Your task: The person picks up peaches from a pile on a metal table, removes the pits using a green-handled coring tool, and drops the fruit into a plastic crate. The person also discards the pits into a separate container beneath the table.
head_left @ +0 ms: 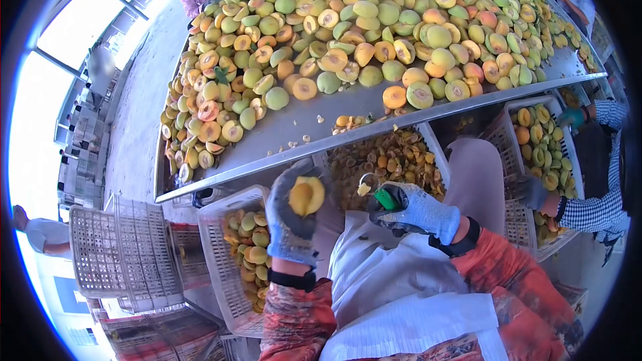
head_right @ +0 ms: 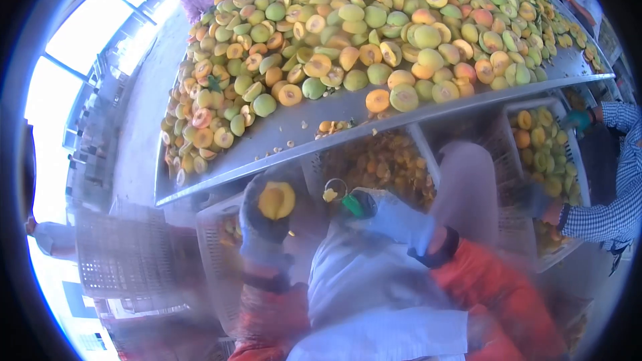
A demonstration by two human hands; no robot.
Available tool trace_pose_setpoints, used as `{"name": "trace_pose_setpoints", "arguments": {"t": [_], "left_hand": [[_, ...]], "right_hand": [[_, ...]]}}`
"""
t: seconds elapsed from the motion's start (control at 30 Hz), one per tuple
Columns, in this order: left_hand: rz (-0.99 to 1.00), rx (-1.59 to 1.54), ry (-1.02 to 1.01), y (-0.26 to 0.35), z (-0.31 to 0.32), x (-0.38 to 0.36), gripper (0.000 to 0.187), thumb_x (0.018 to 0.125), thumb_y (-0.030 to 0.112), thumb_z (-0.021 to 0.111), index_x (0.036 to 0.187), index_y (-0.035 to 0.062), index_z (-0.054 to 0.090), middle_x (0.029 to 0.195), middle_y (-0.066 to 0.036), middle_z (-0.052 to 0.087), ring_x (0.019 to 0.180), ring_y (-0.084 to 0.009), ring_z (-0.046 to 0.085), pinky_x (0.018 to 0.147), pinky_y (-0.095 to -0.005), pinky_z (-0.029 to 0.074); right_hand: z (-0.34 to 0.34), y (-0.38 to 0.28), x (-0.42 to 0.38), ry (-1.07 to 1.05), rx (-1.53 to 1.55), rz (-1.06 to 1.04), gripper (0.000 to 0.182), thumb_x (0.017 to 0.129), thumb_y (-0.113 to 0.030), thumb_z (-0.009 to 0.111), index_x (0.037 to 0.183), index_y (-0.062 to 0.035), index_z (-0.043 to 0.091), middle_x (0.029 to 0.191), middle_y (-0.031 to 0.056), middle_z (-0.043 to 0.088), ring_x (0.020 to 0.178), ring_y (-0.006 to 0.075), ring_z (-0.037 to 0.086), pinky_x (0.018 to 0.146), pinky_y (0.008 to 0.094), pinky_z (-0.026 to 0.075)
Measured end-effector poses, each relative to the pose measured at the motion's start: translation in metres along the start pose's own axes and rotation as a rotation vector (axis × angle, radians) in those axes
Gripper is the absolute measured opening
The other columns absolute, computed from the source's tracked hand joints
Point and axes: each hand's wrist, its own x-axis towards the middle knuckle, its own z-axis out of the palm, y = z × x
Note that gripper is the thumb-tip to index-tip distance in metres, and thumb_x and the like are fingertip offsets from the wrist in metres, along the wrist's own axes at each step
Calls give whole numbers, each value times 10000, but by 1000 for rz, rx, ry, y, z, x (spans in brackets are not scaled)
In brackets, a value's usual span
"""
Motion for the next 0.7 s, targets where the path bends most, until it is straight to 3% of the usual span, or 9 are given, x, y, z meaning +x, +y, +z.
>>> {"name": "trace_pose_setpoints", "arguments": {"t": [0.03,0.07,0.13,0.23,0.27,0.33,0.47,0.6,0.7], "left_hand": [[-237,-258,51,-19,-20,-4,268,837,148,543,1018,-47,580,960,-157,609,895,-270,603,800,-349,517],[-476,-511,90,-44,-43,-7,253,821,119,571,1017,-40,587,969,-155,609,903,-267,603,806,-338,511],[-468,239,-7,-89,-91,-12,259,767,53,640,1010,-27,598,983,-137,614,928,-239,598,810,-305,496],[-371,591,39,-98,-95,15,293,743,-5,649,1029,-30,593,1026,-103,607,939,-169,582,796,-272,488],[-392,187,88,-91,-74,31,283,761,-37,606,1043,-25,589,1041,-105,602,930,-167,584,794,-270,486],[-441,-78,-56,-52,-13,73,275,779,-47,575,1054,-26,581,1046,-104,604,920,-159,587,790,-268,484],[-374,201,-379,-43,122,135,377,781,111,603,1146,32,557,927,-88,624,760,-138,576,685,-249,468],[71,654,-527,-43,222,144,540,682,273,674,1159,69,528,1030,-170,593,928,-319,581,813,-382,454],[-23,684,-710,-23,238,142,465,697,182,647,1139,92,534,1090,-155,567,982,-344,557,846,-404,445]], "right_hand": [[-12,23,3,85,-683,-139,387,739,-268,674,1029,-54,534,843,178,606,730,323,608,647,390,489],[-17,24,0,118,-675,-138,387,739,-268,674,1029,-54,534,843,178,606,730,323,608,647,390,489],[-23,28,-3,172,-1017,27,425,746,-255,655,1082,-55,490,857,169,610,739,326,611,636,401,487],[-23,44,-4,265,-899,-35,447,746,-246,650,1104,-53,464,861,152,612,756,333,610,625,410,480],[-24,44,-3,334,-845,-71,421,747,-250,652,1081,-59,482,866,144,613,760,334,610,625,411,479],[-33,34,-6,361,-734,-107,422,752,-273,660,1086,-66,506,900,136,617,780,333,614,649,397,488],[-54,20,-19,509,-484,-228,509,758,-336,675,1157,-73,500,933,154,616,793,335,617,677,373,496],[-70,2,-36,487,-346,23,503,748,-343,693,1125,-61,517,891,156,615,779,330,619,657,379,494],[-78,6,-38,429,-441,-87,447,805,-214,597,1208,-69,470,957,128,615,805,282,619,671,344,471]]}}
